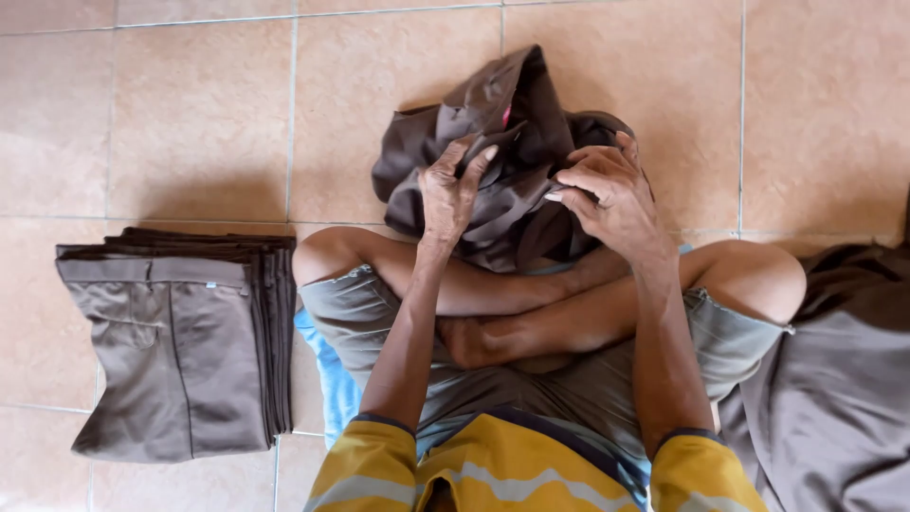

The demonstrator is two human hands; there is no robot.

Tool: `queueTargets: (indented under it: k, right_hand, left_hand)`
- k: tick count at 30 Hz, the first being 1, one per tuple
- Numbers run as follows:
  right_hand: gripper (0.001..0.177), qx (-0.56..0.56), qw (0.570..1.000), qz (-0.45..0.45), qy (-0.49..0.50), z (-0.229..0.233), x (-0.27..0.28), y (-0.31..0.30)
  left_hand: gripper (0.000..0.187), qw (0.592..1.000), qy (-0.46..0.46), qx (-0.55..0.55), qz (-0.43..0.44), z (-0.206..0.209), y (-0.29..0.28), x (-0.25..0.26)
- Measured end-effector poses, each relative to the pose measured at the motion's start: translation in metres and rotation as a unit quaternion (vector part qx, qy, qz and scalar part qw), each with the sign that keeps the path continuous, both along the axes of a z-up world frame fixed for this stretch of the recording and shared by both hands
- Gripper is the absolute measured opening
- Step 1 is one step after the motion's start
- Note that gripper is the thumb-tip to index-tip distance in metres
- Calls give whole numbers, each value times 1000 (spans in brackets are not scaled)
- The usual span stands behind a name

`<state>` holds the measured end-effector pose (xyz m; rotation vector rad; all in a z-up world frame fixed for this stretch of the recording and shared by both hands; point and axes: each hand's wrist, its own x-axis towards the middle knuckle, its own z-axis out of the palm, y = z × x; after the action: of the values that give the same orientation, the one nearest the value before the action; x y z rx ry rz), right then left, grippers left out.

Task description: A person sitting on the floor is neatly folding a pair of brown trousers, smoothing the fabric as they go.

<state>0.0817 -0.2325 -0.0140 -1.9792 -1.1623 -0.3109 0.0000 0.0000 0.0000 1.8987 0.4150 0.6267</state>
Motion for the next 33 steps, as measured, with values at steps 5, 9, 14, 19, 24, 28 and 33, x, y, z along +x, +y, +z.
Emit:
queueTargets:
  k: [5,9,14,19,24,28,33]
  right_hand:
    - [11,33,998,35,-30,41,-7,44]
    - [10,10,996,34,-81,46,3,79]
    - [11,49,998,32,-39,46,-1,127]
    - [48,43,998,-46,-5,32,-52,123]
    - [107,-391,878,-107,255,-40,-78,85]
    - [115,-483,848,-60,210,-108,-41,66]
    - [100,-398,860,-223,229,-135,47,23]
  left_hand:
    - [15,993,-60,-77,-70,41,9,-14]
    - [14,978,-85,-155,-113,37,20,-27]
    - [18,970,-91,-203,-93,21,32,-32]
    - [18,954,-130,-218,162,-38,104,-11]
    - [30,888,-78,-122,436,-122,221,-36]
    - [34,890,30,-93,444,-117,208,-37]
    - [25,916,-74,-128,373,-129,191,-36]
